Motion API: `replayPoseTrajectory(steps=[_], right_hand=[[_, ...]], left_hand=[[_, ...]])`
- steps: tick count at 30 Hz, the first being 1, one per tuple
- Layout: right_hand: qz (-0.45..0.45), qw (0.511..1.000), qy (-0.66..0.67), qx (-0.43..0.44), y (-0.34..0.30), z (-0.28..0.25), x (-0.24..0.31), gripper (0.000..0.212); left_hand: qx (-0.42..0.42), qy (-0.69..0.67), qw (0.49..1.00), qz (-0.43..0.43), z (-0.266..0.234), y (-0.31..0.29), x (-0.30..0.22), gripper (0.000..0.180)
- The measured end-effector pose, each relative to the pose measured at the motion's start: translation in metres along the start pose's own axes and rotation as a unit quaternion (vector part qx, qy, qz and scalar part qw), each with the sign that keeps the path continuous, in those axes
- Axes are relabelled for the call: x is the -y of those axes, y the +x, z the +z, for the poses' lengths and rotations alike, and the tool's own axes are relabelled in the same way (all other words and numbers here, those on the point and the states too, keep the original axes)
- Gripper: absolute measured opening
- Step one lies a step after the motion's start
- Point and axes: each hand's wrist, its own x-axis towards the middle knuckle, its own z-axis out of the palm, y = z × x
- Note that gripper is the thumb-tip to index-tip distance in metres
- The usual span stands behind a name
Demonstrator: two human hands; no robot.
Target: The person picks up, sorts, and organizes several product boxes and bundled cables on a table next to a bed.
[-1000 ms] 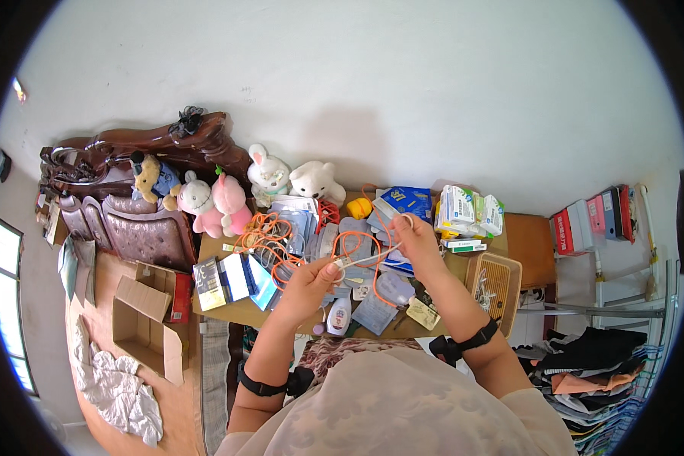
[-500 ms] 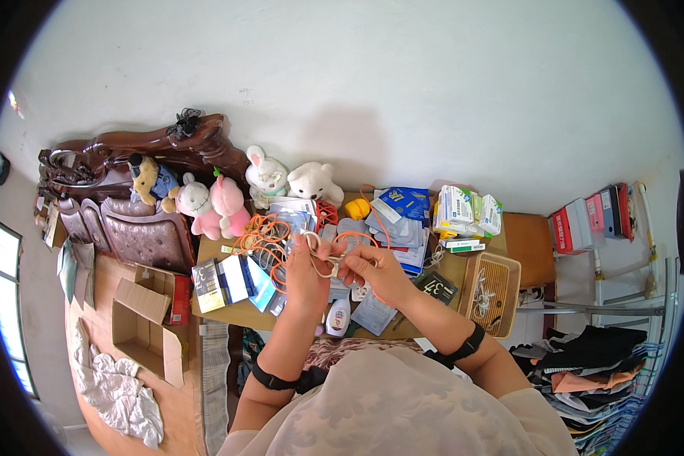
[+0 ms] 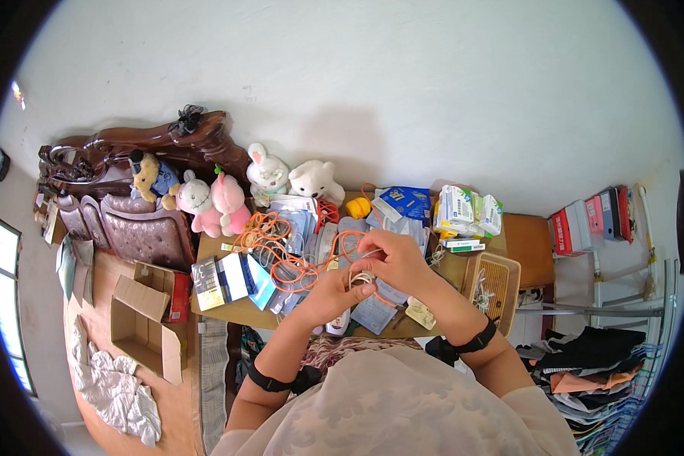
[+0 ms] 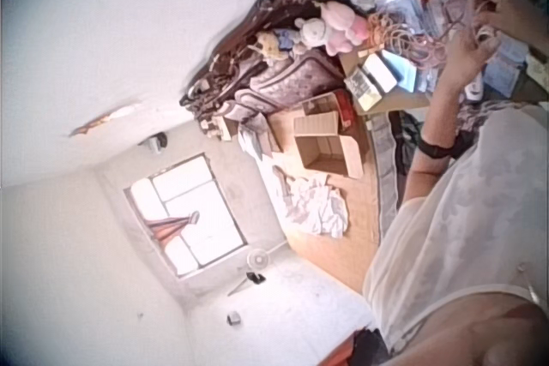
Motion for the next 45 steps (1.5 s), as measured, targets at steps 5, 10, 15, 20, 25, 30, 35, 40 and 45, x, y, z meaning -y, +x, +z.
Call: replayPoseTrajectory(steps=[5, 10, 15, 20, 25, 30, 35, 40, 45], right_hand=[[-0.021, 1.000, -0.018, -0.011, 0.001, 0.000, -0.004, 0.016], [0.068, 0.988, -0.125, 0.068, -0.013, 0.017, -0.039, 0.020], [0.091, 0.986, -0.036, 0.135, -0.029, 0.028, -0.039, 0.022], [0.057, 0.973, -0.196, 0.109, -0.021, -0.001, -0.015, 0.018], [-0.245, 0.958, -0.111, -0.100, 0.005, 0.002, 0.002, 0.009], [0.130, 0.984, 0.111, 0.040, -0.003, 0.009, -0.044, 0.021], [0.020, 0.985, -0.168, 0.044, -0.035, 0.048, -0.030, 0.025], [-0.115, 0.929, -0.328, 0.123, -0.027, 0.026, 0.003, 0.016], [-0.178, 0.973, -0.146, 0.012, 0.000, -0.006, 0.000, 0.014]], left_hand=[[-0.086, -0.170, 0.979, -0.072, -0.003, 0.002, 0.018, 0.038], [-0.258, -0.345, 0.902, 0.011, 0.000, 0.014, 0.005, 0.033], [-0.163, -0.547, 0.816, 0.092, -0.041, 0.006, 0.034, 0.029], [-0.414, -0.038, 0.910, 0.001, -0.039, 0.009, 0.036, 0.029], [-0.105, 0.102, 0.989, 0.004, 0.007, 0.003, 0.026, 0.033], [-0.139, -0.173, 0.975, -0.027, 0.008, 0.003, -0.009, 0.018], [-0.291, -0.079, 0.953, 0.041, 0.010, 0.015, 0.008, 0.013], [-0.280, 0.284, 0.917, 0.007, 0.006, 0.015, 0.007, 0.017], [-0.119, 0.303, 0.934, 0.148, 0.001, 0.009, 0.012, 0.015]])
